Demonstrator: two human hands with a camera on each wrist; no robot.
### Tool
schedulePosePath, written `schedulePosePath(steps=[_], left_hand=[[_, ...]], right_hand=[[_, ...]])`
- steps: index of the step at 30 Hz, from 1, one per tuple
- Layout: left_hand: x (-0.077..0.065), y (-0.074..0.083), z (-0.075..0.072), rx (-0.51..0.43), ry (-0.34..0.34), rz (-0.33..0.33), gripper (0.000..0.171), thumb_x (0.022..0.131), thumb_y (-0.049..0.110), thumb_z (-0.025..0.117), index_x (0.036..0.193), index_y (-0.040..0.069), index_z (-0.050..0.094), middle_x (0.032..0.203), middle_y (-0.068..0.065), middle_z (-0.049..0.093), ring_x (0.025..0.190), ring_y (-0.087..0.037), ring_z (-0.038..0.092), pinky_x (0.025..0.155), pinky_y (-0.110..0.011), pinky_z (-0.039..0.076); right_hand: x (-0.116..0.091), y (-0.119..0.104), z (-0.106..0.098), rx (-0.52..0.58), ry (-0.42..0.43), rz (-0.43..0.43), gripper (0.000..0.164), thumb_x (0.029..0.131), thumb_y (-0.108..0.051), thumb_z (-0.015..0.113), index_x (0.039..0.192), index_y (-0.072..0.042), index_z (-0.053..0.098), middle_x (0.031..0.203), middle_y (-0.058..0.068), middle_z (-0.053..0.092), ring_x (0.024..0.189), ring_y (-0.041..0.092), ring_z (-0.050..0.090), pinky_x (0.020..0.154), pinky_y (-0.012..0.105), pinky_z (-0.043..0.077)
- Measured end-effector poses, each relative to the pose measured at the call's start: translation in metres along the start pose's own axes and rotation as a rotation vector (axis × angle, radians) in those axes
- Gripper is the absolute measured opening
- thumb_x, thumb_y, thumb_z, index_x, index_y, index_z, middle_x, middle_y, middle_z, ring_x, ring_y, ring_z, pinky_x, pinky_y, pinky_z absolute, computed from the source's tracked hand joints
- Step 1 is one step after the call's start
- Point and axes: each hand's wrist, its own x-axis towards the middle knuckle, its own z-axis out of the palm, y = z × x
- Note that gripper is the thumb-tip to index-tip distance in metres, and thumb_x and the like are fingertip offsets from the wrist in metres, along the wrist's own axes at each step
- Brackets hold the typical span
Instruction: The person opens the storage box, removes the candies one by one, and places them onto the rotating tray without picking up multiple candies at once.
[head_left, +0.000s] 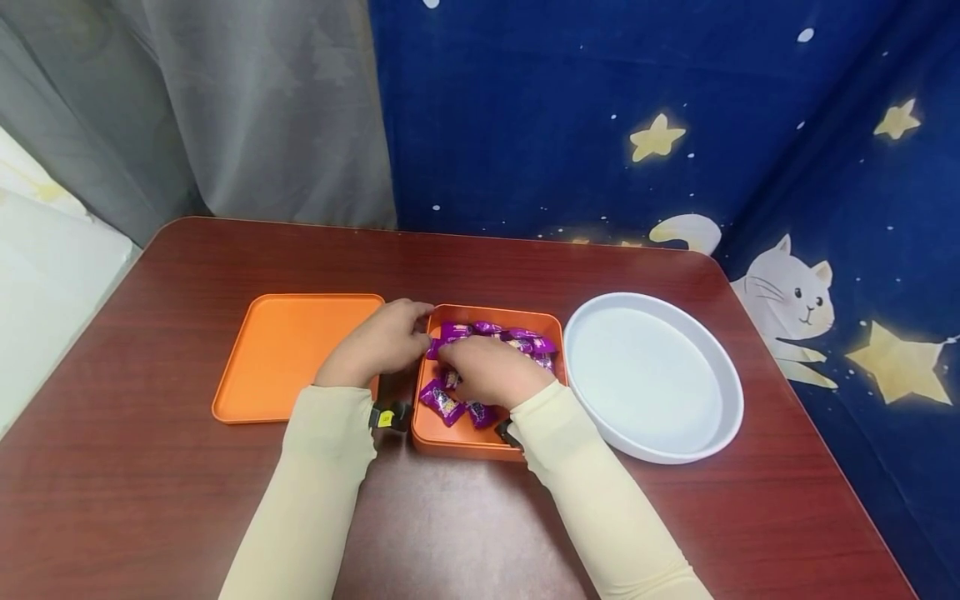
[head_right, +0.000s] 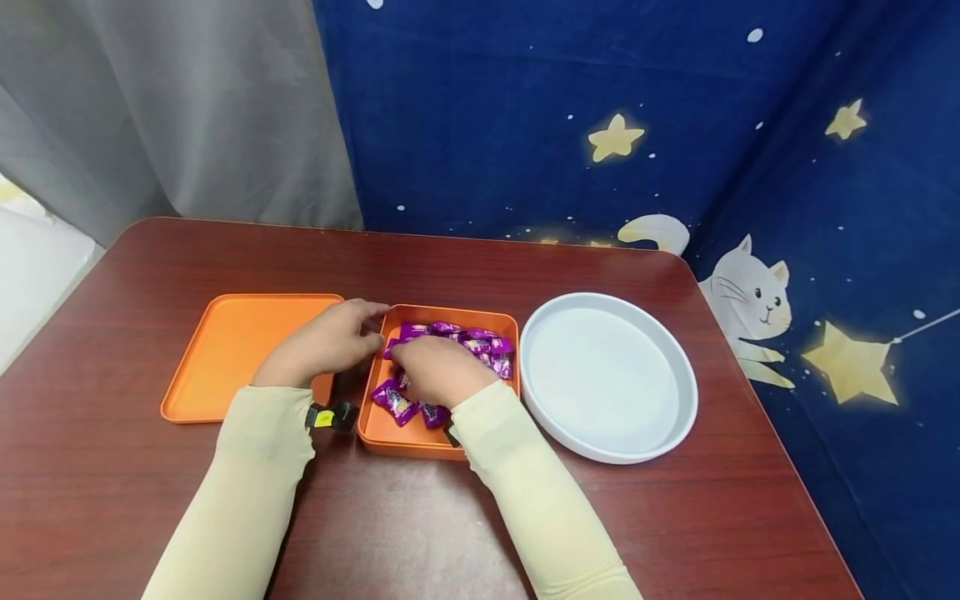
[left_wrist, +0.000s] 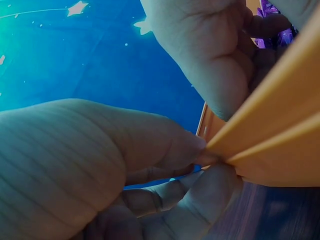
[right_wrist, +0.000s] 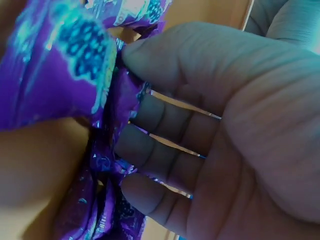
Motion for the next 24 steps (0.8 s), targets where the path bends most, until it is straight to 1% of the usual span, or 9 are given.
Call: schedulePosePath(steps=[6,12,17,21,24], left_hand=[[-0.001,0.001,-0.001,0.000,0.000,-0.004,0.050,0.087,0.010,0.057,0.134,-0.002,0.047,0.114,-0.017,0.057,0.088,-0.027,0.054,0.086,-0.044,0.052],[-0.001,0.001,-0.001,0.004,-0.008,-0.022,0.051,0.086,0.011,0.059,0.135,-0.001,0.047,0.119,-0.019,0.056,0.097,-0.029,0.054,0.094,-0.049,0.047],[-0.002,0.001,0.000,0.001,-0.002,-0.027,0.052,0.086,0.012,0.060,0.135,0.000,0.047,0.121,-0.019,0.055,0.101,-0.030,0.054,0.094,-0.050,0.046],[-0.002,0.001,0.000,0.006,0.002,-0.023,0.051,0.086,0.013,0.060,0.134,0.000,0.047,0.119,-0.019,0.055,0.100,-0.029,0.054,0.095,-0.050,0.046],[-0.001,0.000,0.000,0.010,0.007,-0.021,0.051,0.086,0.013,0.059,0.134,-0.001,0.048,0.119,-0.019,0.055,0.100,-0.029,0.053,0.096,-0.050,0.046]], right_hand=[[-0.002,0.000,-0.002,-0.014,0.026,-0.004,0.036,0.075,-0.020,0.076,0.110,-0.017,0.064,0.094,-0.002,0.065,0.083,0.014,0.057,0.086,0.036,0.053],[-0.007,0.001,-0.008,-0.019,0.042,0.012,0.036,0.076,-0.020,0.076,0.110,-0.017,0.063,0.096,-0.001,0.065,0.088,0.016,0.059,0.089,0.038,0.052],[-0.013,0.001,-0.016,-0.046,0.069,0.002,0.037,0.076,-0.020,0.075,0.111,-0.016,0.061,0.099,-0.001,0.064,0.090,0.015,0.058,0.090,0.036,0.051],[-0.018,0.001,-0.022,-0.064,0.087,-0.018,0.038,0.078,-0.018,0.074,0.113,-0.014,0.060,0.098,0.000,0.063,0.087,0.013,0.057,0.087,0.033,0.052],[-0.022,0.001,-0.026,-0.071,0.100,-0.020,0.037,0.078,-0.018,0.074,0.112,-0.013,0.060,0.095,0.000,0.061,0.085,0.013,0.055,0.084,0.032,0.053]])
